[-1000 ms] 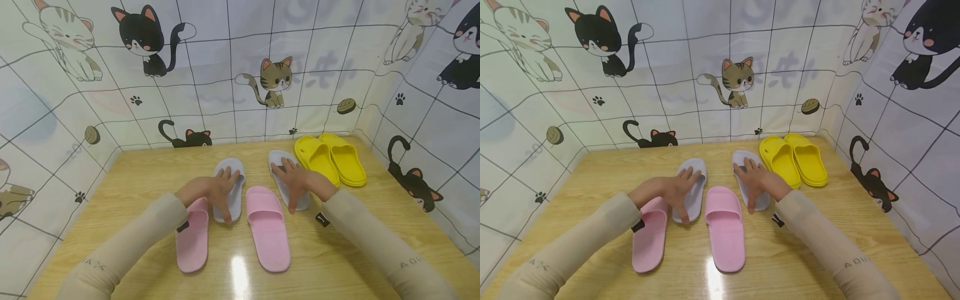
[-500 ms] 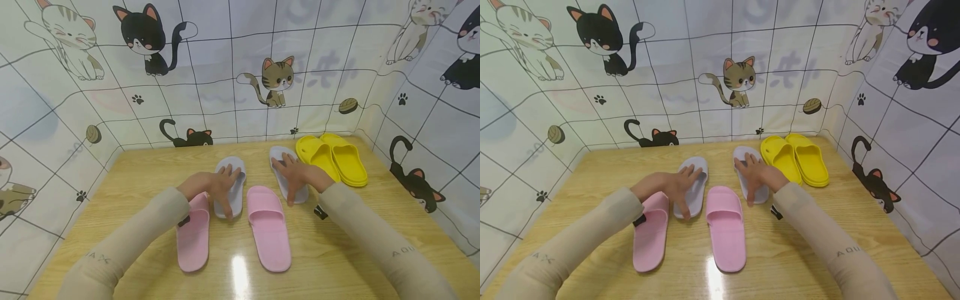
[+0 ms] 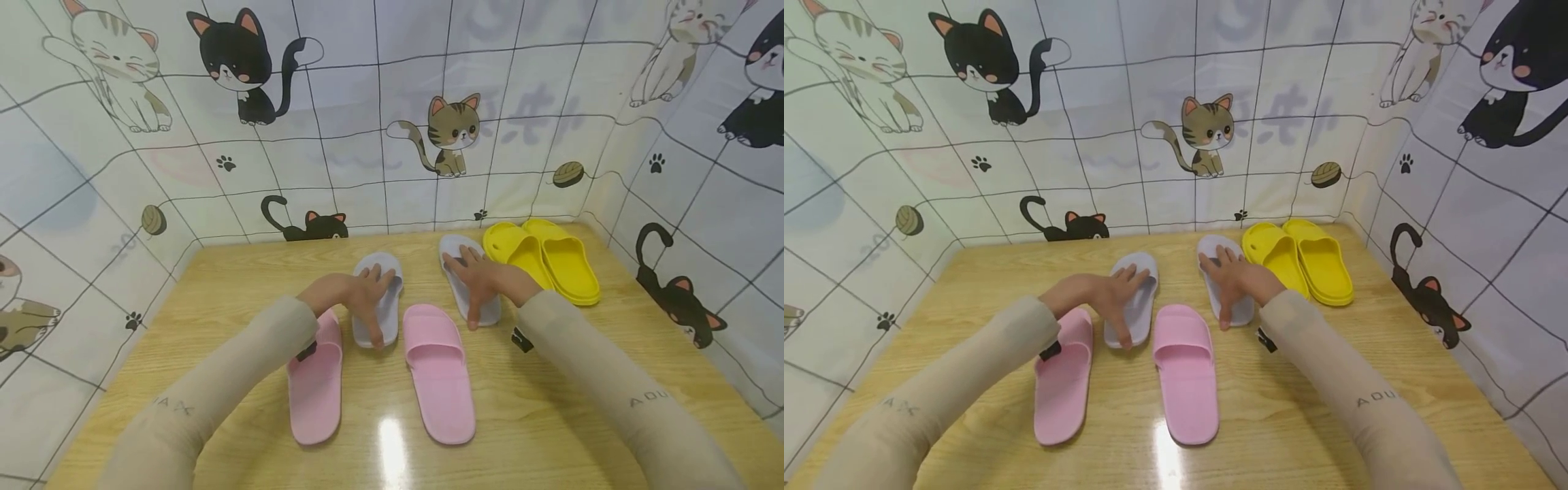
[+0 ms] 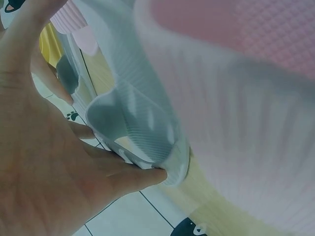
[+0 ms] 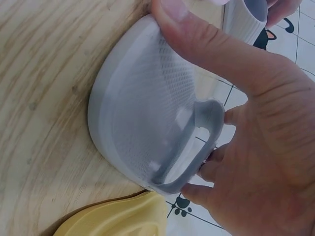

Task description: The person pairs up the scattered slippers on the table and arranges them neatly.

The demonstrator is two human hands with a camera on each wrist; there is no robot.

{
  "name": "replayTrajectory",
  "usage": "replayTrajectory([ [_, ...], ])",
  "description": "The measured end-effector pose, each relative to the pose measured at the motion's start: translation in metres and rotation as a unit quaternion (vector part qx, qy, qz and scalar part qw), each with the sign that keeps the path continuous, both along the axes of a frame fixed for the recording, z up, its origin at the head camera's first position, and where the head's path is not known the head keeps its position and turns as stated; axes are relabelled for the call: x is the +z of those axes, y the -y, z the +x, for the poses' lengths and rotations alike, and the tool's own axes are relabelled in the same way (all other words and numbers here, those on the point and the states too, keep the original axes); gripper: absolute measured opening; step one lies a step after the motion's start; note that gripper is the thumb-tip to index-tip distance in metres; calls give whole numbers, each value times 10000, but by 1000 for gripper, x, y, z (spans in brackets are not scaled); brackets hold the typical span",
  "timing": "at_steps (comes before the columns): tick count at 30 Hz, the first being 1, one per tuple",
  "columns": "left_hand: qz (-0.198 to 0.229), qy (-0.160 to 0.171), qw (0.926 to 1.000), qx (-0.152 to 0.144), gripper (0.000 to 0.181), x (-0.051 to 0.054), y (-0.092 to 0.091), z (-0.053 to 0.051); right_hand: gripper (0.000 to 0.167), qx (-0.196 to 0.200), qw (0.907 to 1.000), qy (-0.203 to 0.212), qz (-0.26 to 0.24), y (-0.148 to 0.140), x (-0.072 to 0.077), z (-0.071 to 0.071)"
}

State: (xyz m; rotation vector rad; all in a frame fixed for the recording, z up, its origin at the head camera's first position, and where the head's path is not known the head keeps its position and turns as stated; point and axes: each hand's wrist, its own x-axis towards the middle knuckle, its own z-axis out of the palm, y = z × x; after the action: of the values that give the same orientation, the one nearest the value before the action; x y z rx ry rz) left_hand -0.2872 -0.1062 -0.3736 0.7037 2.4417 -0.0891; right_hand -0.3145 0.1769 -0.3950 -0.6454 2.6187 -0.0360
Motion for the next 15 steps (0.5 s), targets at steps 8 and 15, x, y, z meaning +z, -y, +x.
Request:
replayTrajectory([
  [8, 127, 134, 9998, 54, 151, -1, 0, -12, 153, -5, 10000, -25, -25, 0, -1, -6],
  [15, 195, 119, 9997, 16, 150, -1, -3, -21, 154, -67, 9999, -55, -68, -2, 0, -10],
])
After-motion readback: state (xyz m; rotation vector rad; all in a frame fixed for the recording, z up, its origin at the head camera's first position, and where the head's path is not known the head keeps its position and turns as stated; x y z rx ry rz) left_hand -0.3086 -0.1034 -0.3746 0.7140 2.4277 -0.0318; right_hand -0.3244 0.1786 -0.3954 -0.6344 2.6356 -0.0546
